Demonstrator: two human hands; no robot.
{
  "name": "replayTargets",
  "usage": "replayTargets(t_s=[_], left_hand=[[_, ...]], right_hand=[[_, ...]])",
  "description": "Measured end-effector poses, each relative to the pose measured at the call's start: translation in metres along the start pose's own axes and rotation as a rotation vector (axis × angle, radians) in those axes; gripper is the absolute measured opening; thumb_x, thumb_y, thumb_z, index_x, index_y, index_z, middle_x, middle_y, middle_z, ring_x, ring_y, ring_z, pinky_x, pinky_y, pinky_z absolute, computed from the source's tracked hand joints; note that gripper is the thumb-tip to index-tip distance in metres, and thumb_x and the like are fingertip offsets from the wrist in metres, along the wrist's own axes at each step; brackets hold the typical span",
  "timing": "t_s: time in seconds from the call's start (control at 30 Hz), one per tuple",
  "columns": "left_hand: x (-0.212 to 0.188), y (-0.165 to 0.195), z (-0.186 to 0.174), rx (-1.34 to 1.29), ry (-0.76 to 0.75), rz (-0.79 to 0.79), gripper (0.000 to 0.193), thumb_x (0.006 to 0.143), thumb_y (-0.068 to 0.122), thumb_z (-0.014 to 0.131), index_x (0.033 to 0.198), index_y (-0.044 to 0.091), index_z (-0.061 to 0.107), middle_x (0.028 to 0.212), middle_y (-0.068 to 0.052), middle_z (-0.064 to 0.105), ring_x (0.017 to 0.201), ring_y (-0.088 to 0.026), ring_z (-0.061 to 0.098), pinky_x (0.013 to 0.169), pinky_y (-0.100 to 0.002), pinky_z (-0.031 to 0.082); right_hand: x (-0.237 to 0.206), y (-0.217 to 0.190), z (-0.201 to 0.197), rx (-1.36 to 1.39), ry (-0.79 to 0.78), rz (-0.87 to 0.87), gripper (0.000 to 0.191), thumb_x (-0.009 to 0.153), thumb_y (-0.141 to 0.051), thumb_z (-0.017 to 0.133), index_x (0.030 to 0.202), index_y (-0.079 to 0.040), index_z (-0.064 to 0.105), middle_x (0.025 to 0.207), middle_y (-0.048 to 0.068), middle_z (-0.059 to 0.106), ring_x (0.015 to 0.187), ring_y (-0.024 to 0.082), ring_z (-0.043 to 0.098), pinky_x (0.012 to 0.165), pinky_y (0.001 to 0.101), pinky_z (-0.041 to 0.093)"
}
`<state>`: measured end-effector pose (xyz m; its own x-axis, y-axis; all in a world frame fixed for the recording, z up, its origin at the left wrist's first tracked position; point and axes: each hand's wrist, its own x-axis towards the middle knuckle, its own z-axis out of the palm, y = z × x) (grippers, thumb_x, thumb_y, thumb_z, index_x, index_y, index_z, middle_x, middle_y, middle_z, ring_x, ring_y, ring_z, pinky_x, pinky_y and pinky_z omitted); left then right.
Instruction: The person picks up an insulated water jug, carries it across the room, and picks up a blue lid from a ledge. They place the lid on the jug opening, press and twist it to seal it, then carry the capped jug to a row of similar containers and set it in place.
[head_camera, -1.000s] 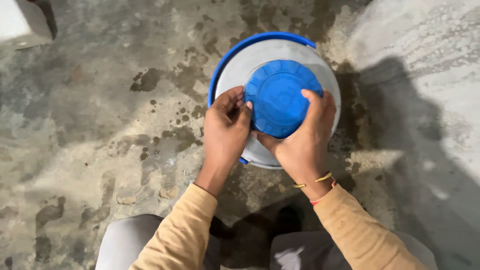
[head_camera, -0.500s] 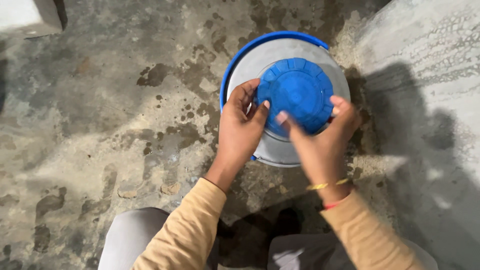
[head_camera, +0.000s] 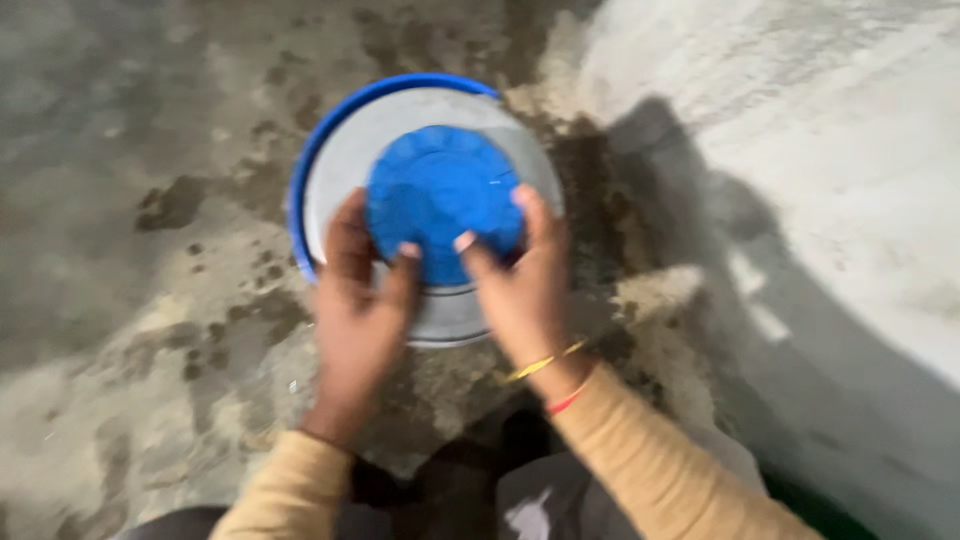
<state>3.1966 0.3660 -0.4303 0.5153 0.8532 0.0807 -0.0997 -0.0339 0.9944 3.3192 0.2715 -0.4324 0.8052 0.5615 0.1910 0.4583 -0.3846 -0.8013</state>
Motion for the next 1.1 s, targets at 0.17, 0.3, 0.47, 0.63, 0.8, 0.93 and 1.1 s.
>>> replayTargets(t_s=[0.17,0.3,0.47,0.63,0.8,0.93,1.1], left_hand=[[0.001,-0.013,-0.006,-0.19,0.009,-0.1,0.054,0.103,-0.002,0.063,0.152,-0.005,0.04,0.15,-0.016,0.051,0.135,-0.017,0.054,0.116,-0.032,0.045],[-0.027,-0.014,0.023,-0.071,0.121,-0.042,0.065,0.102,-0.002,0.064,0.157,-0.007,0.03,0.159,-0.02,0.041,0.144,-0.022,0.048,0.12,-0.035,0.043],[-0.034,-0.012,0.022,0.024,0.01,0.044,0.08,0.099,-0.006,0.066,0.162,-0.006,0.018,0.167,-0.024,0.029,0.157,-0.028,0.034,0.127,-0.038,0.033],[-0.002,-0.011,-0.007,0.065,-0.064,-0.026,0.069,0.099,-0.003,0.066,0.157,-0.006,0.028,0.163,-0.023,0.041,0.152,-0.027,0.043,0.122,-0.037,0.037],[0.003,-0.006,-0.007,0.042,0.045,-0.048,0.055,0.103,-0.001,0.063,0.152,-0.005,0.038,0.157,-0.021,0.049,0.147,-0.024,0.049,0.122,-0.035,0.042],[-0.021,-0.004,0.016,0.317,0.118,0.107,0.062,0.092,-0.004,0.071,0.145,-0.008,0.039,0.149,-0.025,0.047,0.136,-0.027,0.051,0.111,-0.036,0.044],[-0.019,0.003,0.007,0.062,0.156,-0.095,0.051,0.092,-0.005,0.058,0.142,-0.005,0.048,0.138,-0.016,0.06,0.117,-0.014,0.06,0.1,-0.028,0.05]], right_hand=[[-0.007,-0.005,-0.004,0.207,-0.008,0.016,0.068,0.087,-0.021,0.082,0.142,-0.001,0.047,0.132,0.021,0.056,0.12,0.028,0.06,0.102,0.0388,0.051],[0.036,0.02,-0.002,0.378,-0.11,-0.021,0.069,0.093,-0.027,0.081,0.148,-0.002,0.048,0.141,0.018,0.061,0.131,0.028,0.062,0.112,0.0394,0.052],[0.028,0.019,0.002,0.116,-0.127,-0.243,0.082,0.088,-0.031,0.088,0.151,-0.002,0.044,0.15,0.021,0.053,0.143,0.035,0.052,0.121,0.0434,0.043],[0.004,-0.016,-0.009,-0.027,-0.092,-0.251,0.087,0.079,-0.033,0.093,0.145,-0.003,0.045,0.14,0.019,0.052,0.135,0.037,0.048,0.115,0.0469,0.04],[0.015,-0.016,-0.016,0.042,-0.073,-0.03,0.075,0.083,-0.035,0.09,0.139,-0.006,0.05,0.134,0.019,0.053,0.121,0.031,0.058,0.106,0.0413,0.052],[0.044,0.008,-0.008,0.302,-0.199,-0.056,0.087,0.092,-0.039,0.087,0.157,-0.004,0.04,0.157,0.022,0.052,0.149,0.031,0.054,0.125,0.043,0.045],[0.027,0.001,-0.008,-0.171,-0.288,-0.415,0.123,0.071,-0.051,0.098,0.159,-0.003,0.027,0.157,0.034,0.033,0.146,0.051,0.037,0.117,0.0563,0.037]])
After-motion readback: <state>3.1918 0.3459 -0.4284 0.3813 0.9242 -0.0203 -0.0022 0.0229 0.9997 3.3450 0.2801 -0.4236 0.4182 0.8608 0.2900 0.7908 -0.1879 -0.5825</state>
